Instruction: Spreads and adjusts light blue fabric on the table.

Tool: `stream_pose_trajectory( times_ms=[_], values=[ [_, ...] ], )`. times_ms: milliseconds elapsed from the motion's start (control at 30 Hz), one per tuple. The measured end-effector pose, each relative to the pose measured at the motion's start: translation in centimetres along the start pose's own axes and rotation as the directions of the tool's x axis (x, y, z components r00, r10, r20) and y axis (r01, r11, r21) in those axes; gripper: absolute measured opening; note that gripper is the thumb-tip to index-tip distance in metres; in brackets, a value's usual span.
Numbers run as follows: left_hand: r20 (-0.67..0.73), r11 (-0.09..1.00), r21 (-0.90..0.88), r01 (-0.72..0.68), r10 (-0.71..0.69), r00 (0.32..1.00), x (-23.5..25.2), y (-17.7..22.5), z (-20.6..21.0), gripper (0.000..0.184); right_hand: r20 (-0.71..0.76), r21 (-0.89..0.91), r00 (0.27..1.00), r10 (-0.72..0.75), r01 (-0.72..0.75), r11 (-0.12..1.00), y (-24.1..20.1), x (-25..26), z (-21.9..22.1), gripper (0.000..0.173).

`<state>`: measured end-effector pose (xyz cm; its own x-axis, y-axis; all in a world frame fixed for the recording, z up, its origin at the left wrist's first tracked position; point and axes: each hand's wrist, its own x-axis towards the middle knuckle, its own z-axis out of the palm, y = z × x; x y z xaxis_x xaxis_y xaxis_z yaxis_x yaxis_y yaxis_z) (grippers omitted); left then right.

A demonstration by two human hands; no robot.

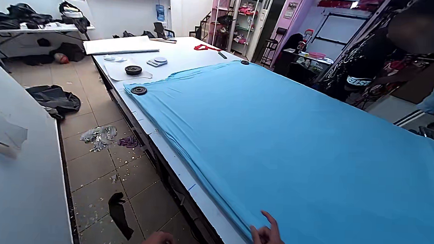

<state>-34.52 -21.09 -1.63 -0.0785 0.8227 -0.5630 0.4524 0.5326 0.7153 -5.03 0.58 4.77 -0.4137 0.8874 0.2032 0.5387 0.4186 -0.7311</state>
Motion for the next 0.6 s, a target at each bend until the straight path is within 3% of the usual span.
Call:
stream_pose_trajectory(
  times_ms=[167, 333, 500, 600],
  values=[
    [-0.402, 0.996, -0.056, 0.066, -0.083, 0.912, -5.7, -8.1, -11.7, 0.031, 0.058, -0.025, 0.986, -0.153, 0.155, 0.988, -7.1, 6.6, 11.5, 0.022],
    [-0.626, 0.998, 0.044, -0.051, 0.067, 0.777, -4.7, -7.0, -22.0, 0.025, 0.173, -0.051, 0.972, -0.159, 0.17, 0.984, -13.2, 12.8, 19.0, 0.02],
    [-0.58, 0.954, 0.257, -0.15, 0.277, 0.766, 4.0, -2.0, -32.2, 0.017, 0.336, -0.108, 0.941, -0.038, 0.079, 0.991, -15.9, 19.2, 25.2, 0.028],
    [-0.387, 0.893, 0.431, -0.129, 0.312, 0.868, 11.7, 0.8, -38.4, 0.024, 0.356, -0.227, 0.933, 0.043, 0.042, 0.973, -16.3, 22.8, 29.0, 0.033]
  ],
)
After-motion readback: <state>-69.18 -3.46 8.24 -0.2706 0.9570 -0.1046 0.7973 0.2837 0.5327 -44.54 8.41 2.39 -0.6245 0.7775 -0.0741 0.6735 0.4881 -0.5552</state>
